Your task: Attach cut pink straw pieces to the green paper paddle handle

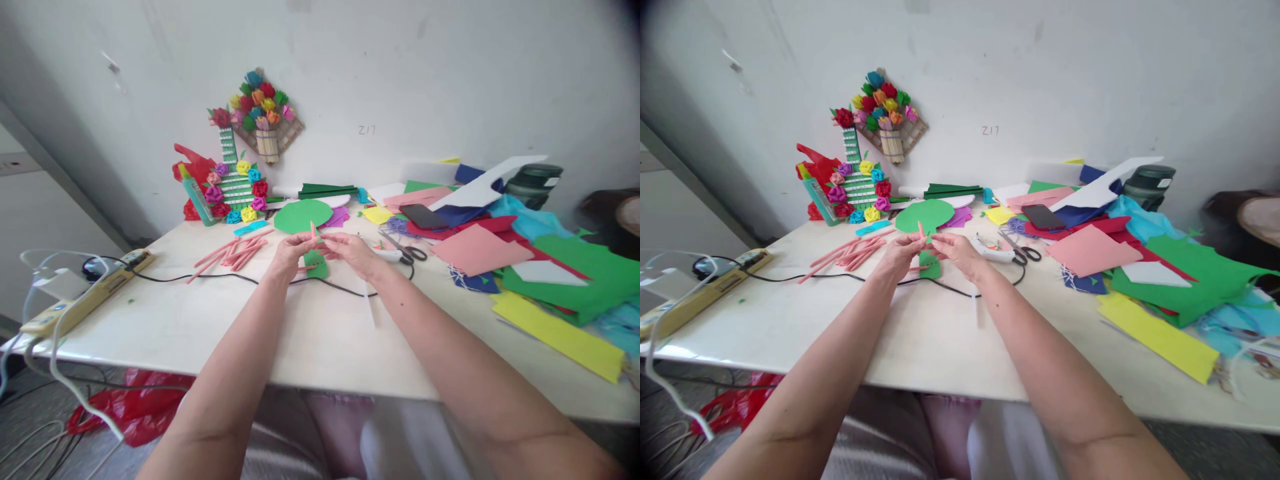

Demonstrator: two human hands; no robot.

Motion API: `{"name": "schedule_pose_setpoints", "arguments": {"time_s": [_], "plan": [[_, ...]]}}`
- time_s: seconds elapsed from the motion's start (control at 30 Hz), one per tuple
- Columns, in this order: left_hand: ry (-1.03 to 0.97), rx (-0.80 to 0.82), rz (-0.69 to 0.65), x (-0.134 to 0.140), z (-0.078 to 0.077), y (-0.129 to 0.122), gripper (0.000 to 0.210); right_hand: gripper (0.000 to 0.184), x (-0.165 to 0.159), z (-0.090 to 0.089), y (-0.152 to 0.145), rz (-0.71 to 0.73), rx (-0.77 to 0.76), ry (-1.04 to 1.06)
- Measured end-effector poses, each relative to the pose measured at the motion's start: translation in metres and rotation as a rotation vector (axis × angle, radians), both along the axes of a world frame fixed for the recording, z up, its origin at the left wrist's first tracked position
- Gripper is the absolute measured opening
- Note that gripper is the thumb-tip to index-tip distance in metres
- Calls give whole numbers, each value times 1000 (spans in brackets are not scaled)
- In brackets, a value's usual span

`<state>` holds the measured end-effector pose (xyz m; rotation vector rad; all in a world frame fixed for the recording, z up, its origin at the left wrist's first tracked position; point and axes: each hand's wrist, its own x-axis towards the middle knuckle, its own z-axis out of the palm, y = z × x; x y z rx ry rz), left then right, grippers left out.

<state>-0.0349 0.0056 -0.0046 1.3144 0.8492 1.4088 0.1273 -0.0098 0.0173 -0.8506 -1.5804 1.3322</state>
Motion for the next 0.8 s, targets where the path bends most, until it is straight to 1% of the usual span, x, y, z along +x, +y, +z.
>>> {"name": "schedule_pose_setpoints", "arguments": {"time_s": [0.07,0.13,0.23,0.33,0.37,0.47,0.53,0.6,0.67,0.73,0.8], "plan": [[-22,25,-42,2,1,-1,22,28,-11,-5,-1,60,-75,149],[-39,29,-72,4,2,-2,20,24,-16,-9,0,37,-116,232],[-39,3,-68,3,5,-3,21,25,-16,-10,3,-10,-131,284],[13,-64,-33,-5,8,-2,31,23,-13,-10,5,-39,-133,294],[32,-88,1,-9,8,-2,35,20,-11,-10,6,-68,-143,284],[14,-141,247,-23,6,3,40,8,-9,-12,7,-201,-198,189],[11,-184,342,-28,2,6,38,2,-9,-16,7,-290,-203,79],[18,-232,350,-30,-2,8,31,6,-11,-20,7,-359,-180,-40],[-2,-303,322,-28,-5,10,22,8,-14,-23,8,-384,-158,-118],[-40,-365,299,-26,-6,11,13,9,-16,-26,9,-372,-177,-124],[-64,-395,290,-24,-7,15,9,9,-18,-28,10,-337,-216,-62]]}}
